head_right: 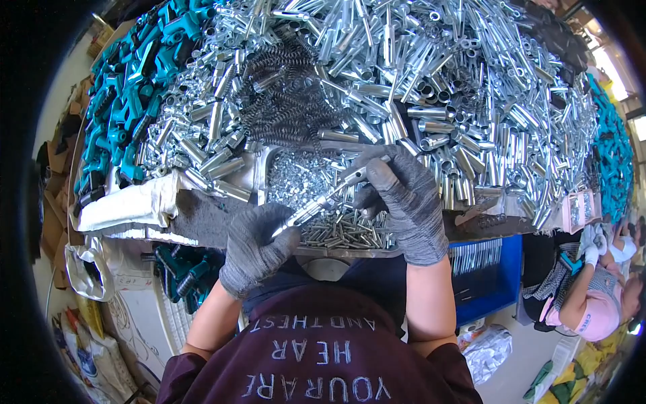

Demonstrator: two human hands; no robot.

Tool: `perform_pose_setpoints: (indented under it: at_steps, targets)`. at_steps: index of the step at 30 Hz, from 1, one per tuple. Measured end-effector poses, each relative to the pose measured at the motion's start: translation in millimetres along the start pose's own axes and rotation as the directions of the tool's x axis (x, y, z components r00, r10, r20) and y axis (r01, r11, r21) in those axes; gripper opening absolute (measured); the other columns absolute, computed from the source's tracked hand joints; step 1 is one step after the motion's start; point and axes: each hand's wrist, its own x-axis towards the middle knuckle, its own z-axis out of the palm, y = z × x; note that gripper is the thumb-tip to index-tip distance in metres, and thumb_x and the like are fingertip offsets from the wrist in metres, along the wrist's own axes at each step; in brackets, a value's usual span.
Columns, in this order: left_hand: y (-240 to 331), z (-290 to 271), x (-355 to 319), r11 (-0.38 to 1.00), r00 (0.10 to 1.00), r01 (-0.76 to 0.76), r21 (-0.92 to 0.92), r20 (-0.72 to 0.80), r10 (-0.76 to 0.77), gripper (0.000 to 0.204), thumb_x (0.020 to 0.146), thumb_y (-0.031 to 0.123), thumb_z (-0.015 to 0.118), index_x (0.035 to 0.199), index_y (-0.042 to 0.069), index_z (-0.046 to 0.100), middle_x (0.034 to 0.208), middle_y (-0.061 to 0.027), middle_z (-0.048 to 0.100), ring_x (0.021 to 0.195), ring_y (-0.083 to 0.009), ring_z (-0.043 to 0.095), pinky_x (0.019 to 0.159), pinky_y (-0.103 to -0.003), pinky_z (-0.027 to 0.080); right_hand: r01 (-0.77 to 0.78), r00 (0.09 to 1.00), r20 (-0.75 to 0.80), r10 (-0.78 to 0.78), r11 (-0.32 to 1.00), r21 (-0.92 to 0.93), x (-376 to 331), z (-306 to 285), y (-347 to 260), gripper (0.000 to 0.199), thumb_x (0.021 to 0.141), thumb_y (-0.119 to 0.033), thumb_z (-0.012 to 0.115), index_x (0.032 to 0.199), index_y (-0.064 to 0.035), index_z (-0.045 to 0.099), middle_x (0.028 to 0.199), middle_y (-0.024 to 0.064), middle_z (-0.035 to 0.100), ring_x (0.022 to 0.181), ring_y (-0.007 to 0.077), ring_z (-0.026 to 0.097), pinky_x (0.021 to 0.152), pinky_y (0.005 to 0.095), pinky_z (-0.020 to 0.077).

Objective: Assembling teal plastic handles with metal tubes and internal components in a factory setting.

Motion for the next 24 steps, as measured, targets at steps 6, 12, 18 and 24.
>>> perform_pose_setpoints:
  at_steps: [6,12,18,24]
  targets:
    - [0.1,4.0,3.5,1.0,1.0,-0.013,-0.009,0.01,0.014,0.029,0.079,0.018,0.069,0.096,-0.005,0.065,0.072,-0.011,0.065,0.067,-0.0117,0.061,0.063,-0.027,0.05,-0.049,0.994,0.097,0.051,0.998,-0.029,-4.5,8.8,-10.7,0.025,0.091,-0.027,0.062,0.099,-0.0037,0.062,0.084,0.0059,0.066,0.066,0.009,0.065,0.051,0.0176,0.0504]
    - [15.6,-6.3,4.6,0.911,0.942,0.314,-0.267,0.207,-0.264,0.024,0.087,0.018,0.059,0.091,-0.006,0.064,0.066,-0.0066,0.061,0.061,-0.01,0.053,0.057,-0.028,0.044,0.095,0.995,0.032,-0.091,0.982,-0.161,-4.9,15.8,2.8,0.021,0.089,-0.023,0.064,0.099,-0.0045,0.066,0.085,0.0026,0.065,0.07,0.0082,0.062,0.059,0.0205,0.0487]
    - [29.0,-12.5,12.2,0.972,0.948,0.232,-0.043,0.235,-0.216,0.025,0.089,0.02,0.059,0.094,-0.004,0.064,0.065,-0.006,0.059,0.061,-0.0112,0.051,0.057,-0.031,0.045,0.299,0.945,0.213,-0.248,0.919,-0.256,-1.8,16.1,16.1,0.032,0.092,-0.032,0.058,0.104,-0.0045,0.068,0.09,0.0028,0.066,0.086,0.012,0.06,0.078,0.0273,0.0472]
    - [31.7,-25.7,14.9,0.95,0.903,0.307,-0.055,0.332,-0.272,0.026,0.089,0.022,0.061,0.096,-0.003,0.065,0.067,-0.0056,0.059,0.062,-0.0107,0.051,0.059,-0.03,0.045,0.123,0.99,0.09,-0.106,0.973,-0.197,-5.2,20.5,26.4,0.051,0.093,-0.047,0.051,0.113,-0.0019,0.064,0.095,0.004,0.065,0.079,0.01,0.058,0.064,0.0224,0.0486]
